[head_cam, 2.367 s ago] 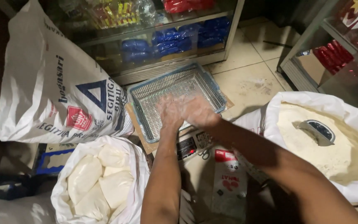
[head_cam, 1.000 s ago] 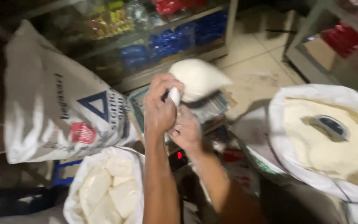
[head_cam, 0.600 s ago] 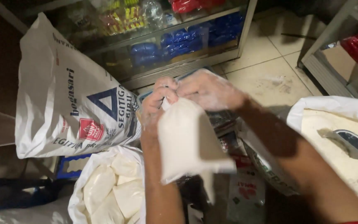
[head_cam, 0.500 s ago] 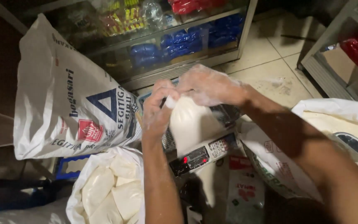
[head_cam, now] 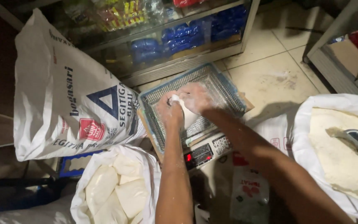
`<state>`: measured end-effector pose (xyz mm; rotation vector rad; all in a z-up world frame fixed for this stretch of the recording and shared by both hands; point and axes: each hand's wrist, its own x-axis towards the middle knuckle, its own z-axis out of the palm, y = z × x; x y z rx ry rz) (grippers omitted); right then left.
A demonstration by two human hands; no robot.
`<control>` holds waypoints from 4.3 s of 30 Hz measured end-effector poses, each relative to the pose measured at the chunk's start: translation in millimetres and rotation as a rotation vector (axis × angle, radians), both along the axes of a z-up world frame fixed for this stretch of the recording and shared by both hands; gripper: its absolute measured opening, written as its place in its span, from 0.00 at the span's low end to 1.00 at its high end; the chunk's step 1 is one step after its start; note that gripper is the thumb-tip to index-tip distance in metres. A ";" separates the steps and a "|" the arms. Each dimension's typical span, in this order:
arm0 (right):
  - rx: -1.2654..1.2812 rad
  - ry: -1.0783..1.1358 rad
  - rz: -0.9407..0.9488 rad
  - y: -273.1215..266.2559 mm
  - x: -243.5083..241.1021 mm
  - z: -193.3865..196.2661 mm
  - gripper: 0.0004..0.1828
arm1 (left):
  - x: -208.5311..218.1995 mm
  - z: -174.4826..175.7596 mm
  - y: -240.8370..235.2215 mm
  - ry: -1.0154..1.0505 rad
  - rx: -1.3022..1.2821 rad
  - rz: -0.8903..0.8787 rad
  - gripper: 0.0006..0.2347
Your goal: Scooping flour from a large bulk sack into smaller plastic bags and weighing them on a digital scale.
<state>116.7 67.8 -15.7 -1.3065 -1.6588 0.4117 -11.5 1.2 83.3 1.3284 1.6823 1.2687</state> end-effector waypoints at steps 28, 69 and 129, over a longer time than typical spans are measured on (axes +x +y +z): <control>-0.217 0.337 -0.053 -20.4 -15.7 -33.2 0.22 | -7.5 -54.6 19.3 -0.106 0.122 0.019 0.13; -0.458 0.182 -0.029 -7.1 -14.7 -29.6 0.15 | -19.1 -33.6 2.6 -0.013 0.113 -0.301 0.11; 0.221 -0.690 -0.415 8.2 -9.6 -128.0 0.09 | 25.4 -112.0 18.9 -0.249 -0.234 -0.119 0.20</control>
